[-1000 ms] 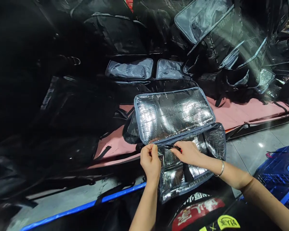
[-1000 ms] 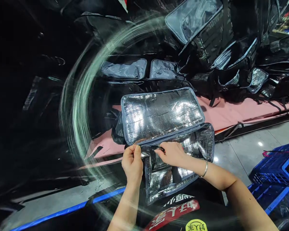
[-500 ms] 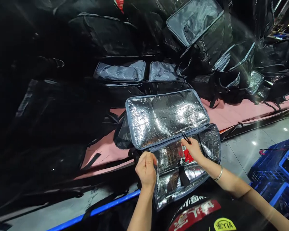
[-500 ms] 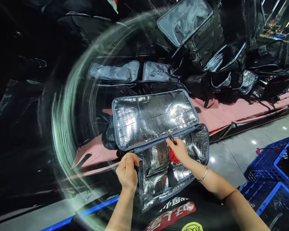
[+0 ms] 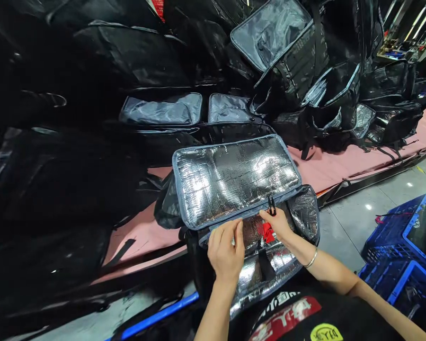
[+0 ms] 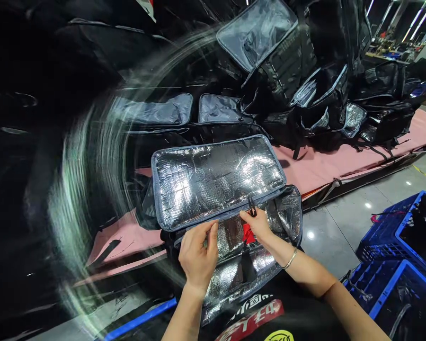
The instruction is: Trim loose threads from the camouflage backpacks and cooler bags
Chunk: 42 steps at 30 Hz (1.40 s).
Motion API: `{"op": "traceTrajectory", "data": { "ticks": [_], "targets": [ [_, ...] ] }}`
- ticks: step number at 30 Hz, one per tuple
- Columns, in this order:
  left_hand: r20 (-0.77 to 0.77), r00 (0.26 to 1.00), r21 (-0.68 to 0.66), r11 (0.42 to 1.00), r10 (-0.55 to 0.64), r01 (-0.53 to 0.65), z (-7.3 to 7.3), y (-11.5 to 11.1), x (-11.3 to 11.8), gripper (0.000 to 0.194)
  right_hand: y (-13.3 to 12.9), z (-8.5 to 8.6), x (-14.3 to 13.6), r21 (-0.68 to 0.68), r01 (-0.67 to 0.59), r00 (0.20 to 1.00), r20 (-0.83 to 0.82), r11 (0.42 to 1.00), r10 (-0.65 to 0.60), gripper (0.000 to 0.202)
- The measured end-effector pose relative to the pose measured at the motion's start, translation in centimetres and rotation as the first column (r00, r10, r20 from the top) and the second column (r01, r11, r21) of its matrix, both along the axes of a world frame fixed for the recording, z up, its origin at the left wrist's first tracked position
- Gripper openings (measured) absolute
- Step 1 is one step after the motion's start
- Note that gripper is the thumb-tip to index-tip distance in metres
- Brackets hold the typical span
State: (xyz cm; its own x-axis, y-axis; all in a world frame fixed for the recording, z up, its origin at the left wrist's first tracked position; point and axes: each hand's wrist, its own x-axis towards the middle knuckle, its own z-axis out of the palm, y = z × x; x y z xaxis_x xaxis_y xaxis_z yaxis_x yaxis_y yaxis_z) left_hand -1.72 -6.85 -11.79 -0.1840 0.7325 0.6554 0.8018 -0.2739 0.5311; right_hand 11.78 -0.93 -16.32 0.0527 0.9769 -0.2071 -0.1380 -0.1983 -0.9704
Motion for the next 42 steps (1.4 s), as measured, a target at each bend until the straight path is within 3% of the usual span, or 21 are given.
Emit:
{"op": "traceTrajectory", "data": {
  "ticks": [5,13,15,19,22,24,27,30,34,38,42],
  "targets": [
    [-0.293,0.946,-0.156,0.969,0.141,-0.193,-0.6,2.2,0.6,0.024,0.0,-1.0,-0.1,0.029,-0.030,1.000,0.007,0.999,0.030,0.040],
    [-0.314,0.937,-0.354,0.897,0.153,-0.266,-1.0,3.9,1.7,0.018,0.3,-1.9,-0.6,0.041,-0.057,0.997,0.055,0.998,0.055,0.035],
    [-0.291,0.941,-0.349,0.896,0.175,-0.274,-1.3,4.0,1.8,0.019,0.3,-1.9,-0.9,0.043,-0.056,0.996,0.077,0.998,0.052,0.034],
    [-0.208,0.970,-0.236,0.956,0.127,-0.176,-2.4,3.9,1.6,0.020,0.4,-1.5,-1.0,0.047,-0.096,0.989,0.120,0.994,0.090,0.033],
    [-0.196,0.975,-0.179,0.974,0.104,-0.140,-3.0,3.7,1.4,0.018,0.2,-0.4,0.0,0.044,-0.171,0.973,0.163,0.984,0.162,0.032],
    [-0.202,0.974,-0.158,0.978,0.104,-0.137,-3.2,3.6,1.4,0.018,0.0,0.9,1.1,0.035,-0.266,0.926,0.285,0.963,0.246,0.032],
    [-0.202,0.973,-0.143,0.980,0.107,-0.137,-3.2,3.6,1.5,0.018,-0.1,3.5,3.0,-0.005,-0.418,0.774,0.521,0.908,0.359,0.033],
    [-0.203,0.972,-0.143,0.978,0.121,-0.151,-3.3,3.6,1.6,0.019,0.2,5.8,4.1,-0.016,-0.476,0.632,0.689,0.879,0.355,0.024],
    [-0.204,0.970,-0.145,0.976,0.130,-0.161,-3.4,3.6,1.7,0.021,1.3,7.5,3.9,-0.056,-0.502,0.463,0.825,0.863,0.323,0.020],
    [-0.201,0.972,-0.148,0.977,0.123,-0.154,-3.5,3.6,1.7,0.021,2.1,8.5,3.1,-0.107,-0.516,0.365,0.870,0.850,0.331,0.022],
    [-0.192,0.974,-0.147,0.977,0.124,-0.154,-3.6,3.6,1.8,0.020,2.6,9.0,2.5,-0.112,-0.530,0.327,0.887,0.841,0.325,0.022]
  ]
}}
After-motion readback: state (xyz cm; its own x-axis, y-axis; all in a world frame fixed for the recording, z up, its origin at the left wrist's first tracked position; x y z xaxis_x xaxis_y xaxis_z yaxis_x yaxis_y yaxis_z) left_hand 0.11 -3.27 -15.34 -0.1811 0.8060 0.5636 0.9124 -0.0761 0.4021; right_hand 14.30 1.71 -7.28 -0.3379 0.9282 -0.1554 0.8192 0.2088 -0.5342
